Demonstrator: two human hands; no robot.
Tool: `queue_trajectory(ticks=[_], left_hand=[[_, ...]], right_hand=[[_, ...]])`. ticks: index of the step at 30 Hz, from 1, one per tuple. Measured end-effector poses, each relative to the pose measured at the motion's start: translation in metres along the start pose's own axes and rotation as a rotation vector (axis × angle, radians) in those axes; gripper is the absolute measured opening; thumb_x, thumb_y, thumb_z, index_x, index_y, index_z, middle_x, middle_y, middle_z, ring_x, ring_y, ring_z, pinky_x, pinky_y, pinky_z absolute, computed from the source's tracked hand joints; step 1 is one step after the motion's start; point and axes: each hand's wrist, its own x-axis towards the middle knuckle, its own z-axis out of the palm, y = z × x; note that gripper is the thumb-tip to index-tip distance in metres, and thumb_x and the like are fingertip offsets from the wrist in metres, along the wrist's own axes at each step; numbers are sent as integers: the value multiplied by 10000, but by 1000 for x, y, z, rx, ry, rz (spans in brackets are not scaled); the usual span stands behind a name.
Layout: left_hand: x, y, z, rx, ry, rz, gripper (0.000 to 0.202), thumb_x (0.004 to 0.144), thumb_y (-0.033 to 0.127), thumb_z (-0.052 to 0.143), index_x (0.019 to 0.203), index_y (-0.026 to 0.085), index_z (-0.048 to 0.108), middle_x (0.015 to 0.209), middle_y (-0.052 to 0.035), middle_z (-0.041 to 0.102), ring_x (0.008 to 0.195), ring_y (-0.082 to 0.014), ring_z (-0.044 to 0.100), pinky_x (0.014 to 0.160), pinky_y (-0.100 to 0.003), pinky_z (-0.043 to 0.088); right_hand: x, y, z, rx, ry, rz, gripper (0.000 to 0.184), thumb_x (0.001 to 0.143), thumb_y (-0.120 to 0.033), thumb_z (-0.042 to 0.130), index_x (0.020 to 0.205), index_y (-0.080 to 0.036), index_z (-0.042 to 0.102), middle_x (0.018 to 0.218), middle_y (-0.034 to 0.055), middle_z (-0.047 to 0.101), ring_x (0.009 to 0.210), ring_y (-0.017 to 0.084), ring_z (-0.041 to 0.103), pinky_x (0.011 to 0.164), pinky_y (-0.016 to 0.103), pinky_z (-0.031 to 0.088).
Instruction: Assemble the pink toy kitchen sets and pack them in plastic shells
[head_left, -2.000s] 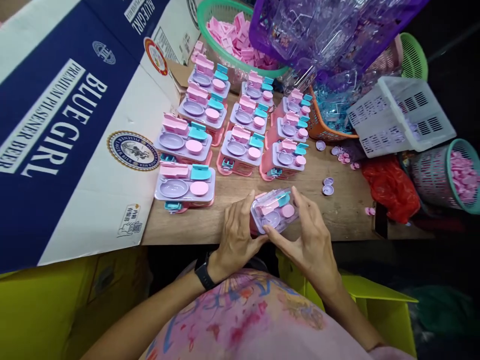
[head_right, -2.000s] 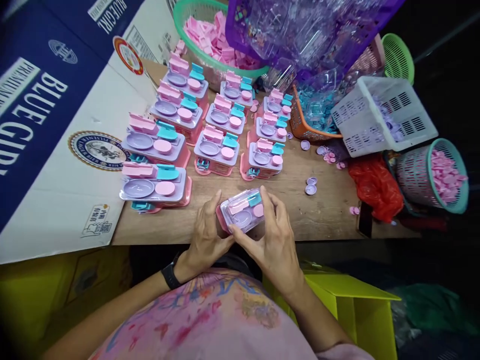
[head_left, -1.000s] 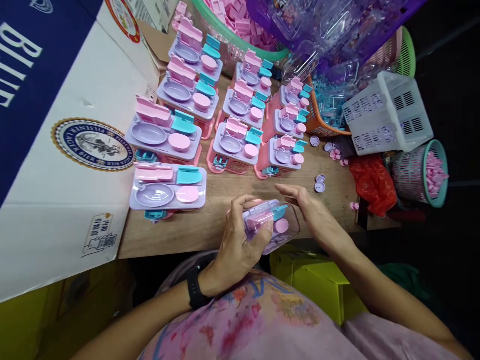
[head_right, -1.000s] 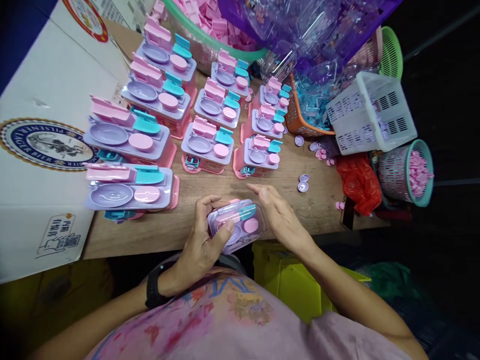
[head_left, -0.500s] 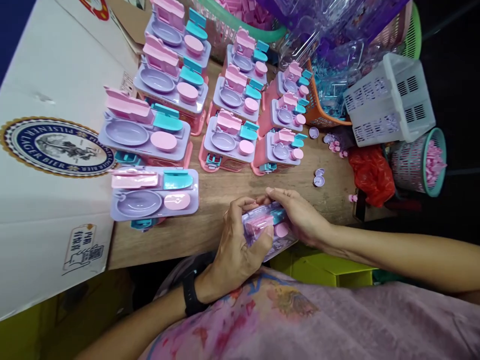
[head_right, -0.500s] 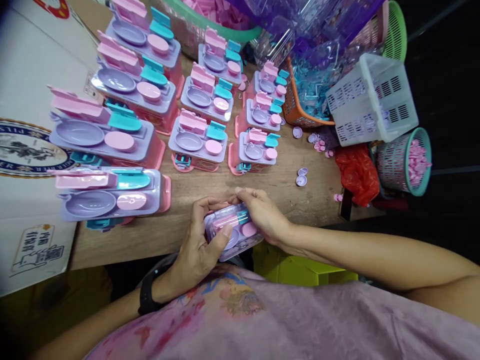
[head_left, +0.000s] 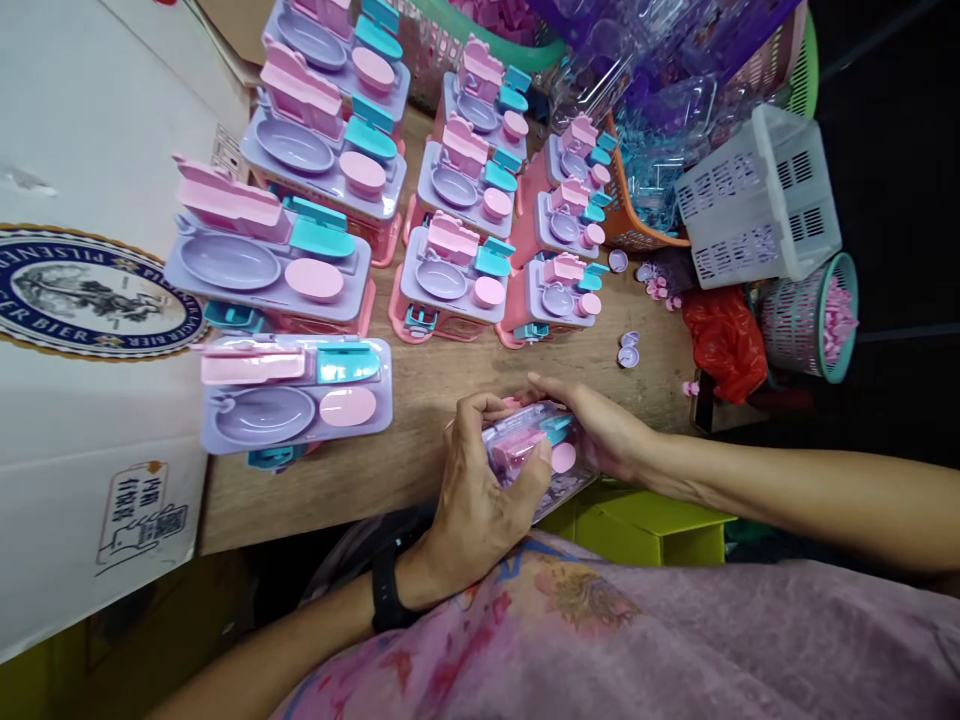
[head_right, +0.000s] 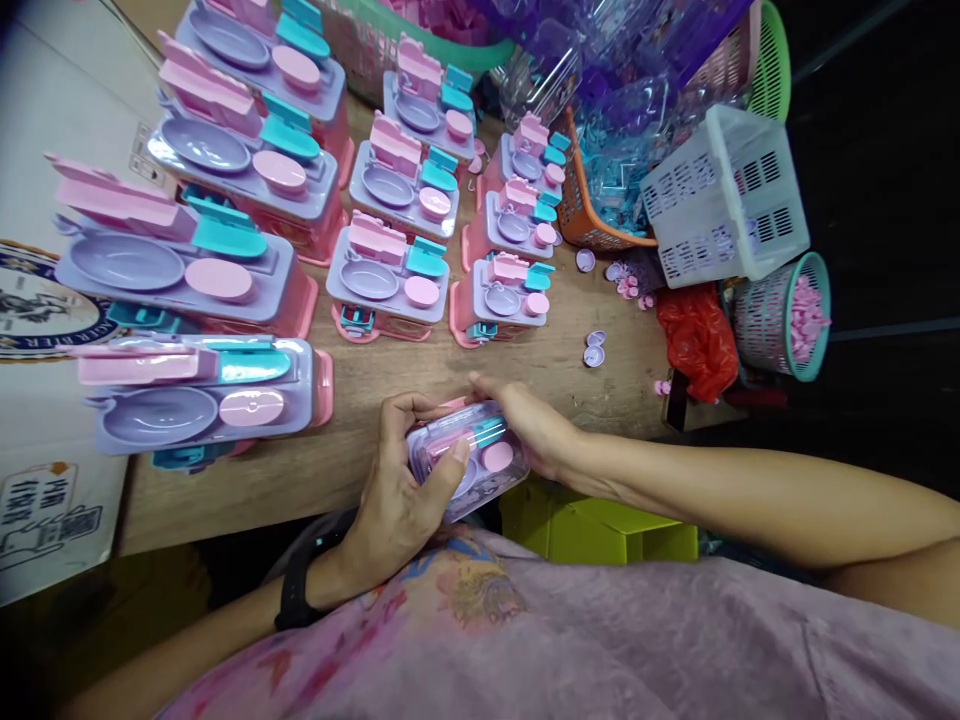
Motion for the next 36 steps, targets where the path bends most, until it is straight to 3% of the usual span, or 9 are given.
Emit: queue_trajectory(ticks=[2,5,18,25,27,31,34,36], left_hand=[[1,2,-1,21,-10,13,403,917,391,652,1230,239,447,1228,-90,572,1189,-260,565,1062,-464,434],[2,7,-1,65,-8,27,344,932,380,612,1204,228,467,1208,-89,570,1178,-262,559,1066,-477,412],[2,-5,3,-4,61,29,307,929,423,637,1088,223,467,1086,-69,596,1042,-233,602,932,-400,475],[3,-1,5,-35,69,11,672,833,404,754,1348,240,356,1144,-86,659,1124,-260,641,992,-425,484],[2,2,5,-29,82,-13,689,832,420,752,1369,243,359,1147,-86,659,1129,-262,639,991,-424,486],[-2,2,5,-44,76,-34,606,888,441,700,1353,244,364,1163,-81,647,1126,-246,634,1015,-429,473],[-3,-3,6,-106,62,1,463,927,413,656,1258,245,381,1125,-60,633,1061,-210,640,970,-382,487],[-2,-7,6,-107,74,17,388,925,406,651,1174,243,402,1085,-45,610,1004,-194,628,921,-353,489]], right_hand=[[3,2,2,-13,59,-97,239,823,-384,659,703,-178,673,722,64,711,633,178,594,599,276,491],[7,5,4,-28,103,-164,190,760,-328,657,640,-181,667,659,36,666,597,158,539,581,270,449],[10,4,6,-51,141,-142,173,676,-275,601,514,-214,584,559,33,599,549,168,496,532,286,396],[11,11,-4,44,33,-207,205,713,-392,667,679,-191,677,736,53,698,693,193,610,647,286,489],[9,8,-8,-64,-14,-299,278,753,-461,690,740,-184,704,804,55,720,762,204,630,695,287,489],[3,-1,-11,-550,-50,-603,460,902,-582,593,684,-185,676,727,31,665,733,184,580,685,283,413],[1,-2,-9,-785,-20,-741,469,969,-501,502,614,-199,558,621,4,557,633,154,493,640,290,344],[2,0,-6,-872,16,-786,408,984,-418,450,644,-208,534,651,15,579,646,162,507,664,300,356]])
